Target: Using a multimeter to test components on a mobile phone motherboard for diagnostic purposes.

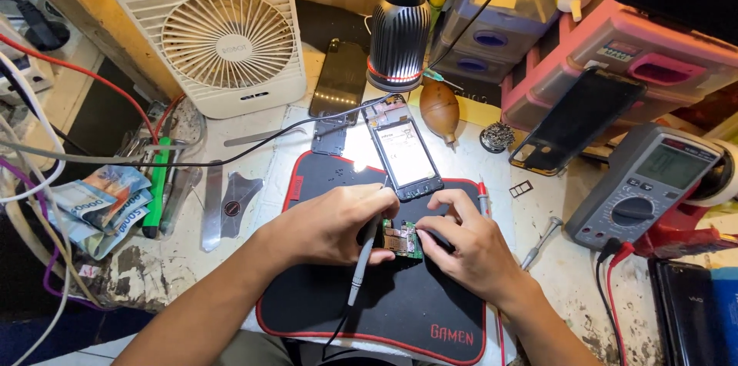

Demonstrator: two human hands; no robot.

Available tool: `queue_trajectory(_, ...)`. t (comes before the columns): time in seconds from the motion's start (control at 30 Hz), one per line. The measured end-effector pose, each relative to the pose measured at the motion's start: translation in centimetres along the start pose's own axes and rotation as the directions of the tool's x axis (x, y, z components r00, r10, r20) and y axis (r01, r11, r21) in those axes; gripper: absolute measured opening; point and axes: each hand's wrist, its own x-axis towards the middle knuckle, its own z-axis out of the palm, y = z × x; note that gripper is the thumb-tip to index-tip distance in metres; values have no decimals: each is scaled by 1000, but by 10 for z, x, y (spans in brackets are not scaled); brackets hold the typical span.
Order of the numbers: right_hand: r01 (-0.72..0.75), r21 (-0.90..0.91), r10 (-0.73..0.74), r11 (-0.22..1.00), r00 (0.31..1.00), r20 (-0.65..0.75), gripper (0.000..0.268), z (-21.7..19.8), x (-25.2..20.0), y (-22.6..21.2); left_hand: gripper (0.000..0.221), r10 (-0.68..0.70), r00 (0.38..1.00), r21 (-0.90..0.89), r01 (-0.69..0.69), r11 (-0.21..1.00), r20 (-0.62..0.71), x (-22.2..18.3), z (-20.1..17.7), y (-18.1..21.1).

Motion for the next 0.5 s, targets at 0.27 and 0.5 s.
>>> queue_trajectory(0.27, 53, -20, -53, 998, 999, -3, 12, 0, 0, 0, 46, -17, 1000, 6, 17, 1000, 3, 0, 0, 1)
queue_trajectory(0.5, 102, -124, -102, 987, 995, 5, 12, 2, 0, 1, 48, -38, 999, 14, 37, 999, 19, 0, 3, 0)
